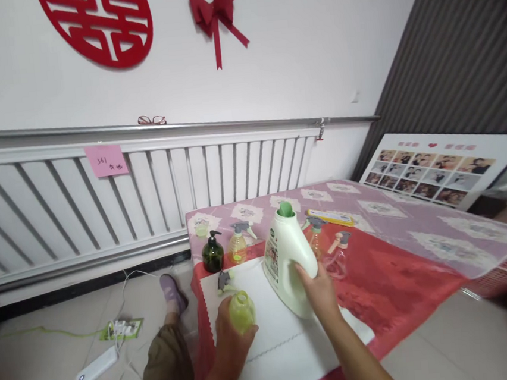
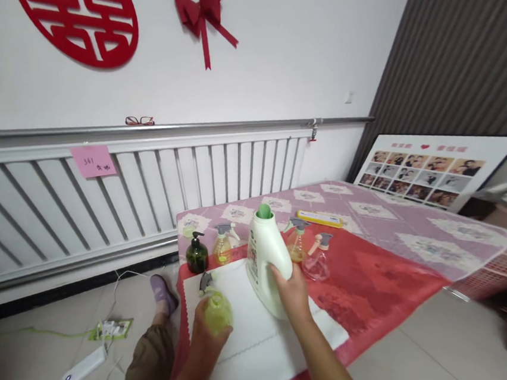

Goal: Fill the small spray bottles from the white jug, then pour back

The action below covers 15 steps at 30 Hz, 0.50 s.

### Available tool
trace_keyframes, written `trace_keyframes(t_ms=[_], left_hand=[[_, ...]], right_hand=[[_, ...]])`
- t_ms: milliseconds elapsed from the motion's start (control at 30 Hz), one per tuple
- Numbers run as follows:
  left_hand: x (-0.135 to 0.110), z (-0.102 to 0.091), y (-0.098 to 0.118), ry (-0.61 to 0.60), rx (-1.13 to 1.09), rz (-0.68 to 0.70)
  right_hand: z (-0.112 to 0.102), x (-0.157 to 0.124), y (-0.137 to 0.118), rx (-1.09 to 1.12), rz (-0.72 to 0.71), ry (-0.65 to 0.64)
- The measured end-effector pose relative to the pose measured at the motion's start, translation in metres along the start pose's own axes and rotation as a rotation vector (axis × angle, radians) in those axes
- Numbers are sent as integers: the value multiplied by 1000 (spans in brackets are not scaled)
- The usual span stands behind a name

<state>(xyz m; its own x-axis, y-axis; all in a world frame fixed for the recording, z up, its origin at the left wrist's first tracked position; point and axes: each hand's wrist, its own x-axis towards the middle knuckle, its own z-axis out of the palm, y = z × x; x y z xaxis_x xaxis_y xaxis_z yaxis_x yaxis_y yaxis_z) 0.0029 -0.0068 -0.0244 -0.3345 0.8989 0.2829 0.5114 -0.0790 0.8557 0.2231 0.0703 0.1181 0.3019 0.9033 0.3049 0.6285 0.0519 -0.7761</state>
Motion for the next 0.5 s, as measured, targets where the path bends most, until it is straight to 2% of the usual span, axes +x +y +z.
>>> trace_keyframes(t_ms=[100,267,500], left_hand=[[0,0,1,-30,-1,-40],[-2,0,4,-7,28,-33],[0,4,-2,34,91,49]], right_hand=[[12,-10,15,64,37,-15],[15,-15,27,124,28,-52],[22,-24,32,139,57,34]])
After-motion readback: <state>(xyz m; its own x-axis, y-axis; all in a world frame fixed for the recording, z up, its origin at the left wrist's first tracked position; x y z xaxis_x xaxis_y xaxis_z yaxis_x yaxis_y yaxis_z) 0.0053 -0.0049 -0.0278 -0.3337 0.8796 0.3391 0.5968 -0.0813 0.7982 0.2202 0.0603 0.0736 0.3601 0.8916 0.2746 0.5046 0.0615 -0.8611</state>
